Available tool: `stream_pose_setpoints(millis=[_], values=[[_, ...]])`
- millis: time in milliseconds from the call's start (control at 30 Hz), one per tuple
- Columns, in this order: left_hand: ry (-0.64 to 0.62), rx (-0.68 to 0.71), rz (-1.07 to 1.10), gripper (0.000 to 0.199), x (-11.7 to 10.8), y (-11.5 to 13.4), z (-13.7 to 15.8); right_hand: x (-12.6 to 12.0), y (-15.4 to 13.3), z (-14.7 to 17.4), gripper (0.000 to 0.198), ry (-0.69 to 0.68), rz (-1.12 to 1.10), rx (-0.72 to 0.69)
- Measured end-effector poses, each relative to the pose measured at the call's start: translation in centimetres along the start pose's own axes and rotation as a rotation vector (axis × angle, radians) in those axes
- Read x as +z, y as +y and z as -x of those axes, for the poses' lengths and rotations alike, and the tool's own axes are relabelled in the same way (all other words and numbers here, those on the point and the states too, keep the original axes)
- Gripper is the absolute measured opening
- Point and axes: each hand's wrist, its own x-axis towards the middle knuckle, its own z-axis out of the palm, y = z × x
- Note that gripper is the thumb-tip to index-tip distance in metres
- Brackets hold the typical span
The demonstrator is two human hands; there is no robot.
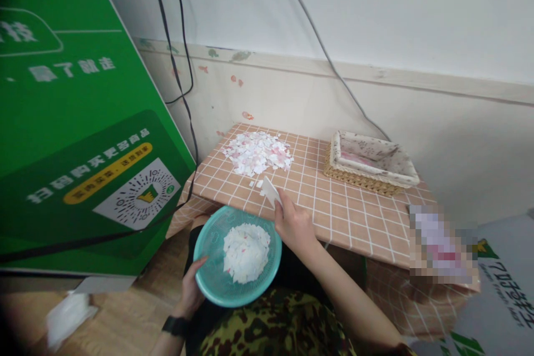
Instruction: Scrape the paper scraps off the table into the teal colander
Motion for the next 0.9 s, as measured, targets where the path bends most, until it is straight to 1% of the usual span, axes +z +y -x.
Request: stream_pose_setpoints(millis=[133,267,433,500,567,733,800,900], values=[[-0.031,0.008,0.006,0.022,0.0,0.0,0.0,-0.7,0.7,0.1,0.036,0.046,0.031,0.013],[-0.041,0.000,0.000,0.021,0.0,0.1,0.0,-1.3,0.7,0.4,0.036,0.041,0.028,-0.017],[-0.048,0.007,0.006,0.019,-0.1,0.0,-0.1,-0.8,-0.2,0.6,0.035,-0.009,-0.008,-0.030],[-0.049,0.008,-0.001,0.020,-0.2,0.0,-0.1,-0.5,-0.5,0.4,0.034,-0.003,-0.029,-0.064],[-0.054,0.008,-0.002,0.021,-0.2,0.0,-0.2,-0.5,-0.5,0.3,0.034,0.032,-0.029,-0.079],[-0.051,0.006,0.007,0.019,-0.2,0.1,-0.1,-1.2,1.1,0.5,0.032,0.170,0.058,0.033],[-0.040,0.013,0.001,0.020,-0.2,0.1,-0.1,-1.4,1.6,0.6,0.032,0.168,0.076,0.046],[-0.016,0.012,-0.003,0.020,-0.2,0.1,-0.2,-1.1,1.4,0.9,0.032,0.120,0.052,0.031]])
